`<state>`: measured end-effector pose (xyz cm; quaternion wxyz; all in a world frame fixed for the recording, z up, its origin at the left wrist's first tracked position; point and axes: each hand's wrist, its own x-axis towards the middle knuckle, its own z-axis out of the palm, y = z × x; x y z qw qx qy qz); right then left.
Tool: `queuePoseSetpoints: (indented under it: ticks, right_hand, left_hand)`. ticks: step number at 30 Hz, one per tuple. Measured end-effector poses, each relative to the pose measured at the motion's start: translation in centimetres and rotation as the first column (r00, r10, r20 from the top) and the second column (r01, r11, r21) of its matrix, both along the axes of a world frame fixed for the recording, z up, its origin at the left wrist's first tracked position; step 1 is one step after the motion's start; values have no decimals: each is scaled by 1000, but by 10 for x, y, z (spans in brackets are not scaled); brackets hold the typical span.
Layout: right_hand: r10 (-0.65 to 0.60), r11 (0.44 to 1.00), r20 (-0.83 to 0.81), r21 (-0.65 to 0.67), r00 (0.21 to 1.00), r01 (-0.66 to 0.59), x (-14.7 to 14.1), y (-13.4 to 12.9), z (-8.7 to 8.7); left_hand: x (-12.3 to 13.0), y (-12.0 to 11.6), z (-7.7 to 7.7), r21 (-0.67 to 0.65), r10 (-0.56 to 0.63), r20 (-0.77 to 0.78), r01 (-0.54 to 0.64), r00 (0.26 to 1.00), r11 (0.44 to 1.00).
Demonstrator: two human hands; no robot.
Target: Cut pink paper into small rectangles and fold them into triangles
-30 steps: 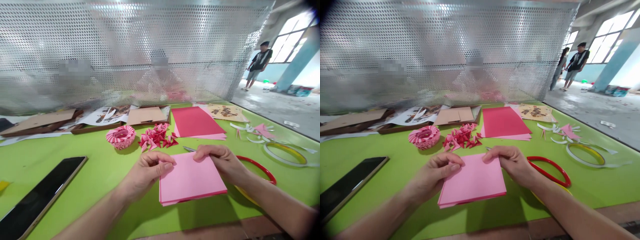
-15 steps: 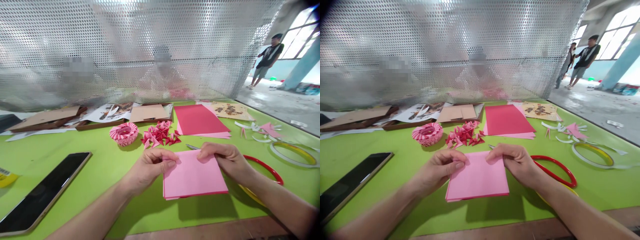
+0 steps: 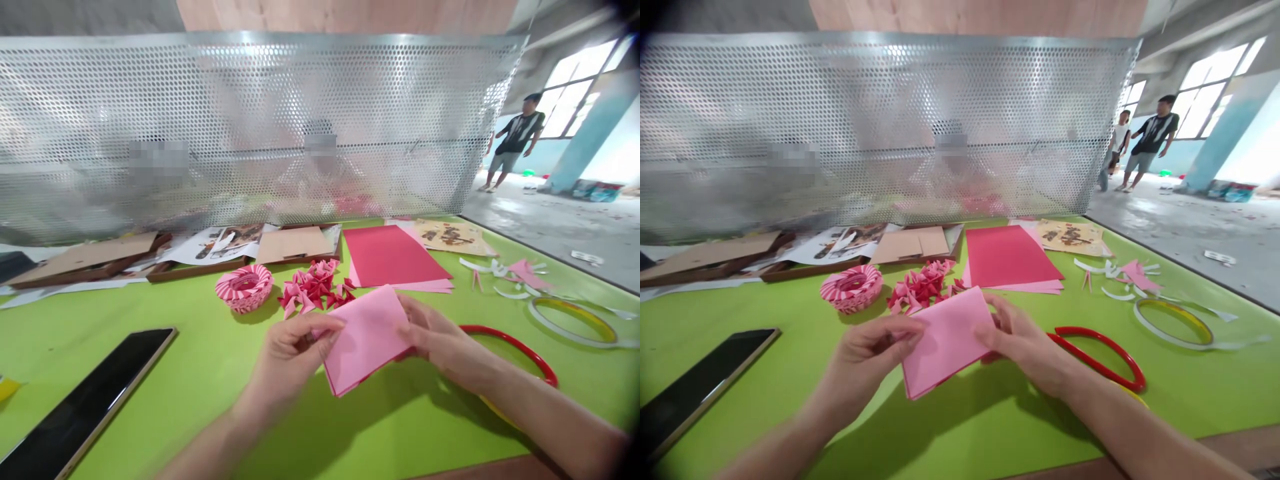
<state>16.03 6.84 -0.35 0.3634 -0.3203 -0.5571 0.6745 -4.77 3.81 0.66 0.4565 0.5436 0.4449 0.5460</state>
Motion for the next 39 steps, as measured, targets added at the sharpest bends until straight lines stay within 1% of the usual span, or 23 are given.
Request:
queuePoseSetpoints:
  ticks: [2, 4, 6, 7, 9, 10, 11, 12, 14, 15, 16, 17, 18, 19, 22, 25, 27, 29, 31, 33, 34, 37, 39]
  right_hand:
    - [15, 999, 15, 45, 1000, -16, -3, 2, -2]
    - [5, 994, -1, 109, 1000, -5, -3, 5, -2]
    - [-4, 985, 12, 173, 1000, 1, 0, 7, -2]
    - [-2, 981, 48, 195, 999, -8, 2, 7, -1]
    - [27, 972, 132, 229, 991, -57, 6, 6, 2]
    - [60, 963, 177, 247, 982, -103, 8, 4, 5]
    - [95, 950, 227, 271, 969, -156, 9, 2, 8]
    - [114, 930, 284, 306, 952, -203, 9, 0, 11]
    - [97, 876, 415, 395, 905, -275, 7, -5, 19]
    - [63, 847, 472, 440, 879, -297, 6, -7, 23]
    - [29, 823, 508, 477, 861, -309, 4, -8, 26]
    - [6, 808, 522, 500, 853, -312, 1, -9, 29]
    - [5, 808, 512, 504, 859, -305, -1, -10, 31]
    - [19, 820, 477, 496, 879, -287, -4, -9, 32]
    - [55, 889, 285, 423, 957, -177, -13, -6, 28]
    - [57, 943, 115, 319, 992, -91, -21, -3, 18]
    - [43, 960, 69, 273, 997, -61, -23, -4, 12]
    - [21, 956, 107, 287, 994, -51, -22, -7, 9]
    - [-44, 922, 234, 383, 971, -51, -21, -12, 7]
    - [-174, 853, 362, 521, 916, -44, -22, -17, 5]
    - [-235, 811, 405, 582, 884, -51, -23, -19, 5]
    - [-340, 705, 467, 701, 817, -107, -28, -24, 1]
    - [-395, 650, 468, 751, 791, -120, -31, -26, -1]
  left_hand:
    - [1, -1, -2, 54, 12, -50, -10, 999, 998]
    - [2, -2, -5, 48, 2, -83, 2, 997, 999]
    - [2, -3, -5, -24, 0, -109, -3, 994, 1000]
    - [2, -3, -4, -60, 12, -123, -20, 992, 998]
    - [2, -2, 0, -129, 1, -172, -23, 985, 991]
    - [1, -2, 2, -163, -36, -197, 3, 980, 987]
    - [1, -2, 5, -201, -99, -205, 58, 974, 978]
    - [1, -2, 7, -247, -196, -188, 146, 962, 958]
    - [2, -2, 10, -325, -388, -94, 340, 917, 883]
    - [3, -2, 10, -348, -455, -34, 416, 890, 840]
    - [3, -3, 10, -365, -494, 23, 467, 869, 805]
    - [4, -4, 9, -373, -497, 68, 484, 865, 792]
    - [5, -5, 8, -375, -472, 102, 473, 876, 797]
    - [6, -6, 6, -370, -432, 131, 448, 892, 814]
    - [7, -8, 2, -347, -319, 217, 379, 922, 858]
    - [7, -9, 1, -336, -246, 288, 338, 925, 879]
    - [7, -8, 0, -325, -201, 309, 302, 929, 896]
    - [7, -7, -1, -315, -157, 300, 253, 941, 915]
    - [8, -7, -1, -309, -88, 264, 171, 960, 935]
    - [9, -7, -2, -296, -18, 195, 76, 981, 952]
    - [9, -7, -2, -286, -2, 156, 47, 988, 957]
    - [11, -8, -2, -248, -6, 53, 19, 999, 969]
    - [11, -9, -3, -209, -7, 7, 8, 1000, 978]
